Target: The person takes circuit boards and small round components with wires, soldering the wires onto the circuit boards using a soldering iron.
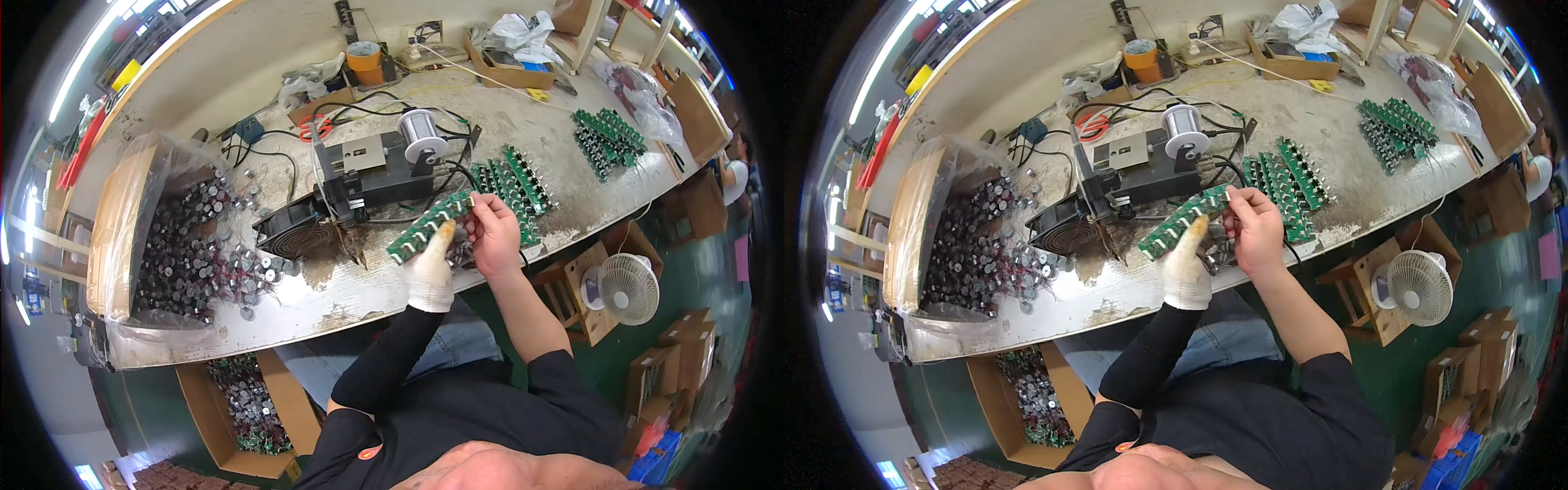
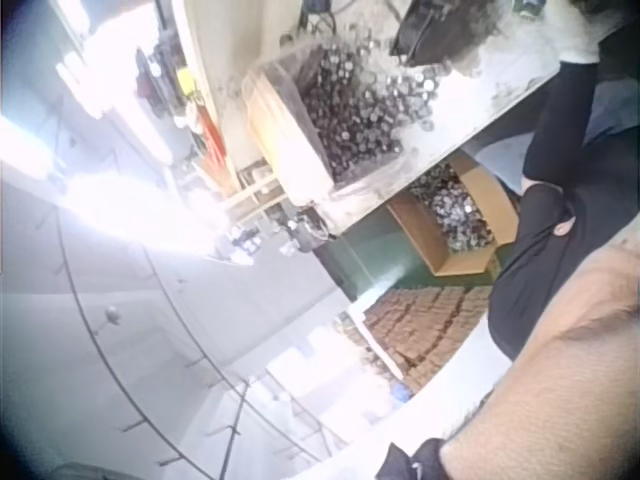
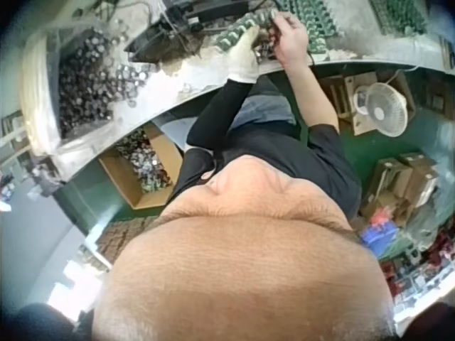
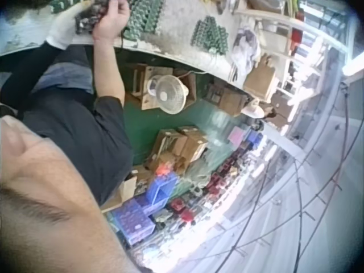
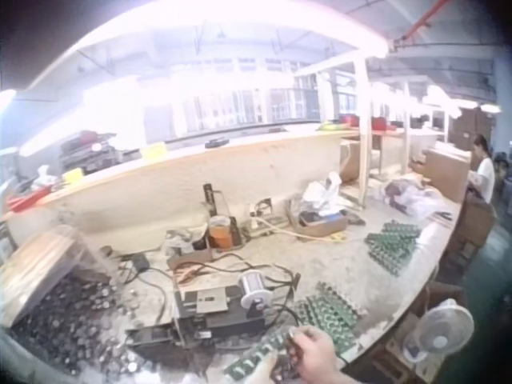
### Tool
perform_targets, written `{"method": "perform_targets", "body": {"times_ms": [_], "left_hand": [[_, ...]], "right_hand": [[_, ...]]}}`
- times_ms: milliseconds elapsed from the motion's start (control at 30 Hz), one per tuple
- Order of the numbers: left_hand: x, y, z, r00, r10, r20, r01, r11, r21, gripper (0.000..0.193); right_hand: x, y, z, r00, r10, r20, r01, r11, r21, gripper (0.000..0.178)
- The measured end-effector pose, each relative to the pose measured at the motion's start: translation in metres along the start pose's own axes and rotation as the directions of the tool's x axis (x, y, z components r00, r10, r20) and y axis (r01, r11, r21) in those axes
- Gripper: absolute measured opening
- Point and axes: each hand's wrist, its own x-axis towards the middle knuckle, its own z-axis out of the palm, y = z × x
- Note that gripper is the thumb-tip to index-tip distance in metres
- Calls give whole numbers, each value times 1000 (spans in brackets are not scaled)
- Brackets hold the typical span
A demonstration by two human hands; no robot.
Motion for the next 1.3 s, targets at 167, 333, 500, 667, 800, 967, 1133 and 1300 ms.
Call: {"method": "perform_targets", "body": {"times_ms": [167,333,500,667,800,967,1133,1300], "left_hand": [[1,7,-1,987,-116,115,131,982,-136,16],[-1,3,2,995,20,98,-30,994,109,17],[4,12,-3,952,-113,284,126,992,-29,18],[5,10,4,993,-60,98,42,983,180,32],[2,16,17,947,250,201,-317,822,473,49],[3,14,12,926,310,214,-376,789,485,26],[7,9,-5,907,334,257,-422,734,532,24],[-7,23,10,958,270,95,-286,897,337,33]], "right_hand": [[-6,2,-2,996,-75,51,77,996,-46,10],[-8,-1,-10,989,-50,139,55,998,-35,9],[3,-9,-19,953,236,191,-263,956,131,10],[-5,-11,2,963,200,182,-227,964,138,24],[-6,2,-2,970,133,205,-154,984,91,19],[0,3,-6,986,163,-23,-153,962,226,22],[1,-6,4,965,257,60,-259,877,405,23],[-2,-7,5,976,144,162,-184,946,266,5]]}}
